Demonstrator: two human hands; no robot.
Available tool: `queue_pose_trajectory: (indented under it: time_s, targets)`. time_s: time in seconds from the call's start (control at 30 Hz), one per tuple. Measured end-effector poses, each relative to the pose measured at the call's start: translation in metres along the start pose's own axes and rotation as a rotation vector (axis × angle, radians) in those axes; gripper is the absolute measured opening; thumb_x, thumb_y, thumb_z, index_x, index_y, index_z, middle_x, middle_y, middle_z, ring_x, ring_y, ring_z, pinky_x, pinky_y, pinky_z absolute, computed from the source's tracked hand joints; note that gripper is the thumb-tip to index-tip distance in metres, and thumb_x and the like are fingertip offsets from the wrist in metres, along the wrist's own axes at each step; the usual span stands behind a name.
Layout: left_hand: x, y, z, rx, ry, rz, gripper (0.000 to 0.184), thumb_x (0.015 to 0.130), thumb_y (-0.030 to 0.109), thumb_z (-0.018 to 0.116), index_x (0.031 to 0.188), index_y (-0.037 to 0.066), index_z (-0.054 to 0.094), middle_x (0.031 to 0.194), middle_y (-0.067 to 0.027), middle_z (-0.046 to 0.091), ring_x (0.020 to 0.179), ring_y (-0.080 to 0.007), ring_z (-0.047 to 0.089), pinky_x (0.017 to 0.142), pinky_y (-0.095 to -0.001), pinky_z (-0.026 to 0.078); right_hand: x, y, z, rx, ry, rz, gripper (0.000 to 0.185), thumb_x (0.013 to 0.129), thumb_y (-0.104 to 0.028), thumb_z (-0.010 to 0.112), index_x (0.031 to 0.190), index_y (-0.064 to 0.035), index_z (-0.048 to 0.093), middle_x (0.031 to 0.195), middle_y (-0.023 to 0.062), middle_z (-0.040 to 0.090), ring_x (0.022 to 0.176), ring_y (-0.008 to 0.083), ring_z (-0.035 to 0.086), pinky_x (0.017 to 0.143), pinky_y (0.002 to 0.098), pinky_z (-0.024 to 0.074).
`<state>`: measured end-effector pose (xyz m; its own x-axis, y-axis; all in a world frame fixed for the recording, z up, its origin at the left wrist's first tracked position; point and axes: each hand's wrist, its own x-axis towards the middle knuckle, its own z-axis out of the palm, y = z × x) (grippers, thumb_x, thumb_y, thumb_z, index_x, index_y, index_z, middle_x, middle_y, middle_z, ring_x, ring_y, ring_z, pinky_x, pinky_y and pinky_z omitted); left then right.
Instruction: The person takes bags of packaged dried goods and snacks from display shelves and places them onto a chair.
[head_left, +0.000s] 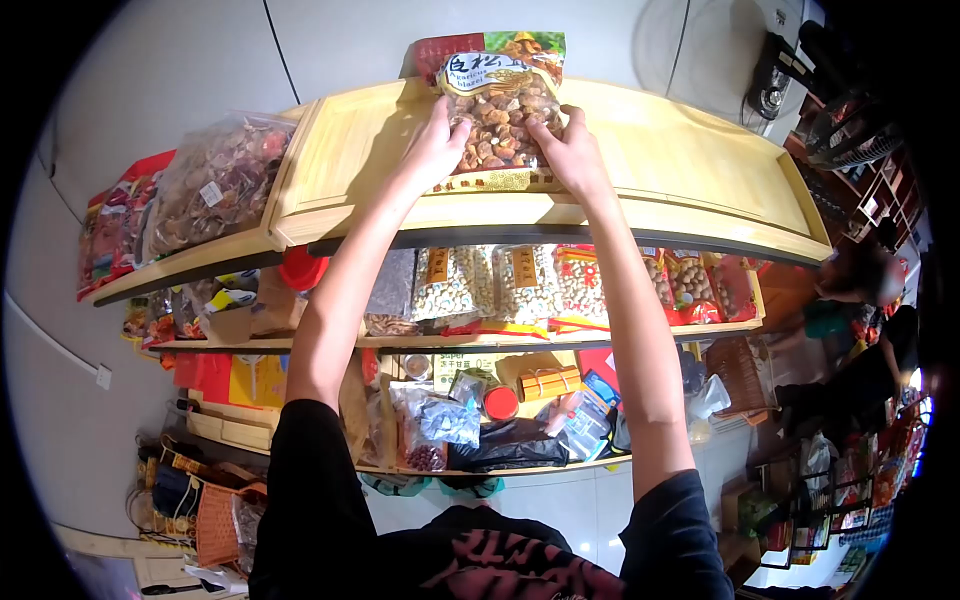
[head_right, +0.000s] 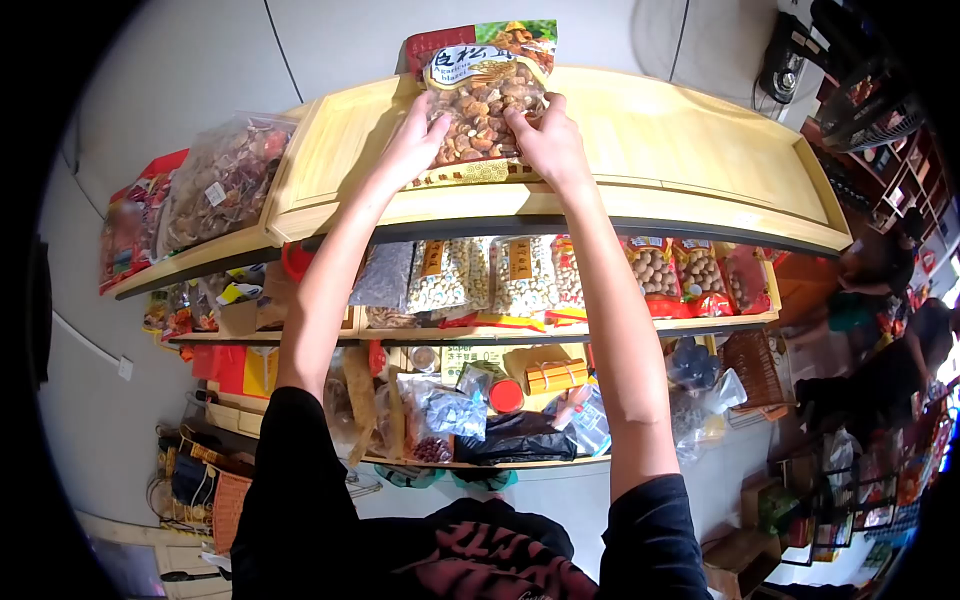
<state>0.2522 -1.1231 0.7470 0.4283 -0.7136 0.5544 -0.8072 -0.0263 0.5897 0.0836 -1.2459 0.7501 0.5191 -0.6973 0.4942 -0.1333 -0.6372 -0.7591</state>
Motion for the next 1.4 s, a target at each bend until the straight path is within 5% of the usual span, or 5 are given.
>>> queue_pose_trajectory:
  time_s: [0.27, 0.53, 0.83, 1.17, 1.4]
  targets:
    - [-0.002, 0.003, -0.008, -0.212, 0.187, 0.186, 0.071, 0.089, 0.014, 0.060, 0.144, 0.006, 0.016, 0.142, -0.0274, 0.032, 0.134, -0.0351, 0.032, 0.107, -0.0437, 0.032, -0.009, -0.007, -0.003, 0.210, 0.098, -0.233, 0.075, 0.076, -0.019, 0.073, 0.131, 0.0065, 0.030, 0.082, 0.0131, 0.060, 0.073, 0.0173, 0.059, 0.070, 0.0286, 0.0498]
    - [0.011, -0.014, -0.010, -0.610, 0.184, 0.397, 0.082, 0.070, -0.010, 0.065, 0.138, 0.005, 0.023, 0.127, -0.0124, 0.047, 0.117, -0.0206, 0.048, 0.097, -0.0308, 0.041, -0.020, -0.022, -0.003, 0.448, -0.007, -0.326, 0.114, 0.059, 0.005, 0.078, 0.142, 0.0026, -0.001, 0.129, 0.0222, 0.041, 0.113, 0.0256, 0.051, 0.095, 0.0346, 0.0465]
    - [0.008, -0.026, -0.011, -0.656, -0.081, -0.104, 0.055, 0.072, 0.005, 0.068, 0.122, -0.002, 0.045, 0.115, -0.0113, 0.056, 0.106, -0.0190, 0.054, 0.094, -0.0315, 0.040, -0.012, -0.005, 0.001, 0.407, 0.013, -0.379, 0.081, 0.059, -0.008, 0.081, 0.127, -0.0002, 0.037, 0.109, 0.0170, 0.059, 0.098, 0.0264, 0.059, 0.086, 0.0366, 0.0494]
    - [-0.061, 0.077, 0.033, -0.801, -0.080, 0.318, 0.045, 0.075, 0.006, 0.067, 0.117, 0.004, 0.052, 0.103, -0.0044, 0.060, 0.090, -0.0192, 0.058, 0.079, -0.0314, 0.046, -0.154, -0.044, -0.148, -0.202, 0.277, -0.659, 0.069, 0.060, -0.011, 0.077, 0.121, -0.0059, 0.045, 0.103, 0.0175, 0.053, 0.098, 0.0374, 0.051, 0.083, 0.0437, 0.0429]
    - [-0.284, 0.097, 0.201, -0.133, -0.502, 0.604, 0.054, 0.073, 0.007, 0.074, 0.123, 0.003, 0.053, 0.115, -0.0044, 0.061, 0.102, -0.0168, 0.058, 0.086, -0.0324, 0.048, -0.377, 0.065, -0.230, -0.153, 0.117, -0.148, 0.085, 0.058, -0.010, 0.081, 0.131, -0.0012, 0.039, 0.125, 0.0151, 0.051, 0.116, 0.0268, 0.050, 0.100, 0.0378, 0.0402]
